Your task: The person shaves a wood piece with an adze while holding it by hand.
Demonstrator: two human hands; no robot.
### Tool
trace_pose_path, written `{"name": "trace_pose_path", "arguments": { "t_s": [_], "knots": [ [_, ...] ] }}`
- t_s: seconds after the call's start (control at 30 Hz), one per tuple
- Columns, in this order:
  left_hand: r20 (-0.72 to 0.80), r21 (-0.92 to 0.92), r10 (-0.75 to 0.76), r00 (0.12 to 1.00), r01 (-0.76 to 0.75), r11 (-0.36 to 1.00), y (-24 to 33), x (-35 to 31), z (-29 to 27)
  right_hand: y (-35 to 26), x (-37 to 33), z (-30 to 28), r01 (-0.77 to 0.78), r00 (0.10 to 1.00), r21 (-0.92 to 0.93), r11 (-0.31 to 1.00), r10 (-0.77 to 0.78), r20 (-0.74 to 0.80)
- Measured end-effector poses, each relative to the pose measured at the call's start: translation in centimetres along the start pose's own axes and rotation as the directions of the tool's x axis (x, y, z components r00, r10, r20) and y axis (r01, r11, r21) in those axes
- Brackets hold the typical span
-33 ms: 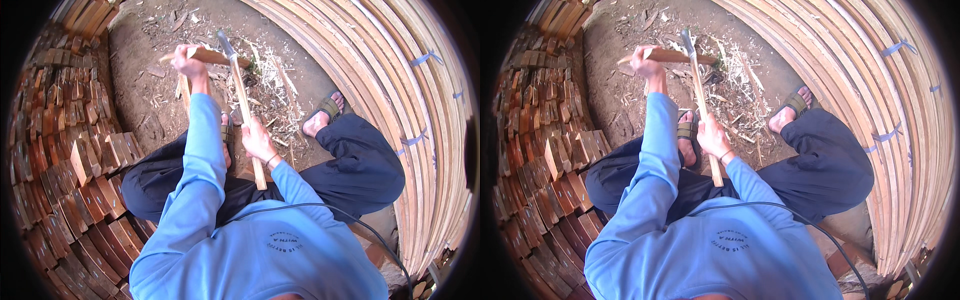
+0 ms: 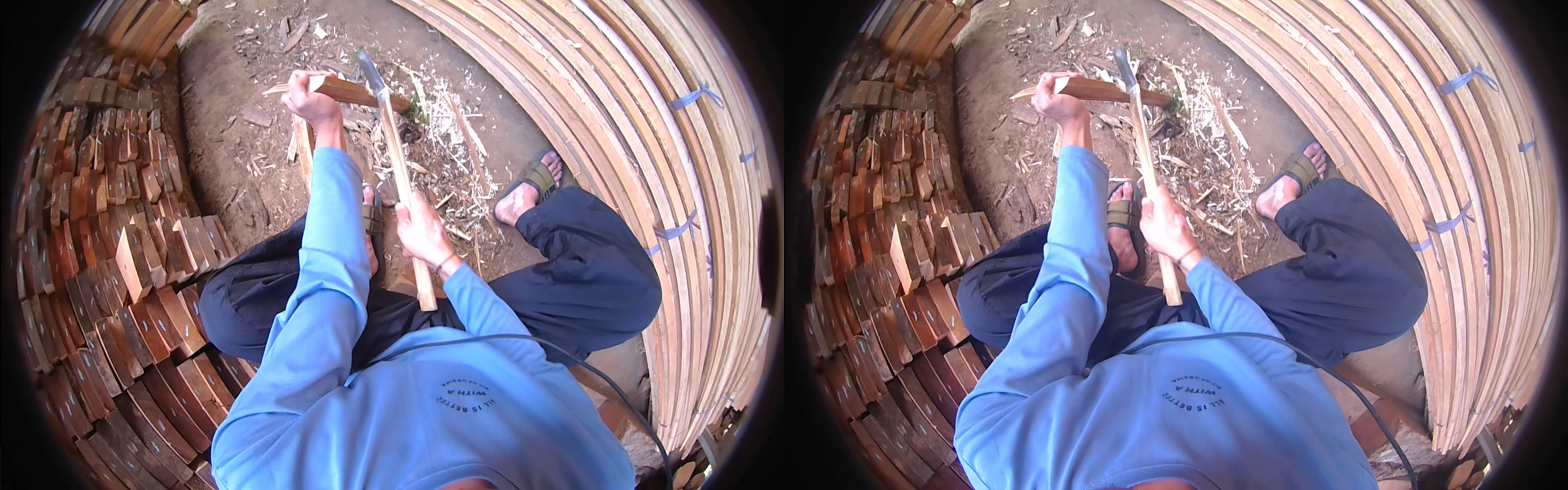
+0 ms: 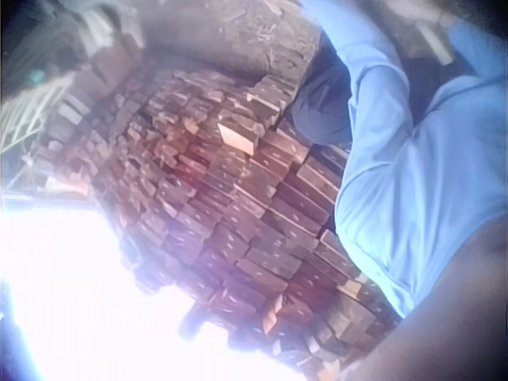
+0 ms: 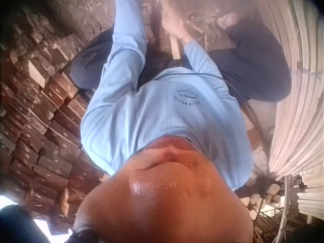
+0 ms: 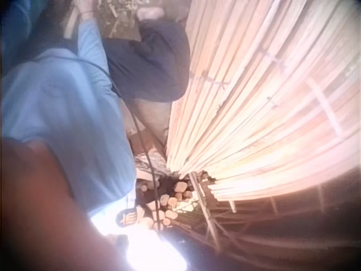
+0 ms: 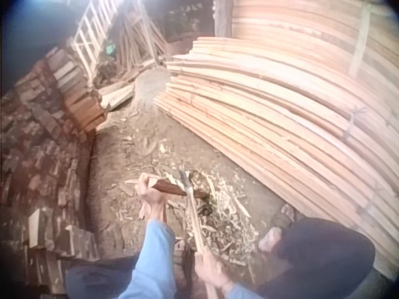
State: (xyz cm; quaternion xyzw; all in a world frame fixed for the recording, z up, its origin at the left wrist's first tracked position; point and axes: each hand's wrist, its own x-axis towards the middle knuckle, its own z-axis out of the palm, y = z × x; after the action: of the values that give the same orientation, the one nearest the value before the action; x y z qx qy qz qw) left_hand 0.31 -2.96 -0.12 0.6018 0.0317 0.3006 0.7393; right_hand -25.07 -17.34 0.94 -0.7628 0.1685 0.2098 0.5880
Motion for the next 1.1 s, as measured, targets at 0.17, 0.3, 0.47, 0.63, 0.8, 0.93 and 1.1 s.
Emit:
{"name": "trace_pose_path", "arguments": {
  "t_s": [0.17, 0.3, 0.47, 0.63, 0.8, 0.93, 1.1],
  "knots": [
    [-0.133, 0.060, -0.010, 0.991, 0.018, 0.998, -0.3, 2.3, -0.1, -0.2, -3.0, -2.0, -0.151, 0.985, 0.105, 0.983, 0.140, 0.104],
    [-0.023, 0.135, 0.008, 1.000, -0.005, 0.991, -0.9, 1.3, -0.8, -0.7, -3.2, -1.2, 0.064, 0.998, 0.035, 0.997, -0.064, -0.020],
    [-0.012, 0.015, -0.038, 0.999, 0.038, 0.999, -0.7, 1.3, 0.3, -0.7, -3.8, -0.7, -0.147, 0.988, 0.058, 0.987, 0.144, 0.054],
    [-0.040, 0.098, 0.004, 0.999, 0.000, 0.995, -0.9, 2.5, 1.6, -0.1, -4.6, -0.8, 0.062, 0.997, 0.024, 0.998, -0.061, -0.049],
    [-0.127, -0.032, -0.008, 0.992, 0.004, 0.999, -0.7, 3.7, 1.1, 0.4, -4.2, -0.5, -0.326, 0.939, 0.053, 0.944, 0.316, 0.136],
    [0.011, -0.066, -0.165, 0.986, 0.165, 0.984, -1.0, 3.4, 0.8, 0.5, -3.1, 0.0, 0.110, 0.992, 0.020, 0.994, -0.109, -0.066],
    [-0.145, -0.136, -0.113, 0.983, 0.094, 0.986, -1.3, 4.0, -0.3, 0.5, -2.9, 0.5, -0.119, 0.992, -0.004, 0.993, 0.119, 0.041]
  ]
}}
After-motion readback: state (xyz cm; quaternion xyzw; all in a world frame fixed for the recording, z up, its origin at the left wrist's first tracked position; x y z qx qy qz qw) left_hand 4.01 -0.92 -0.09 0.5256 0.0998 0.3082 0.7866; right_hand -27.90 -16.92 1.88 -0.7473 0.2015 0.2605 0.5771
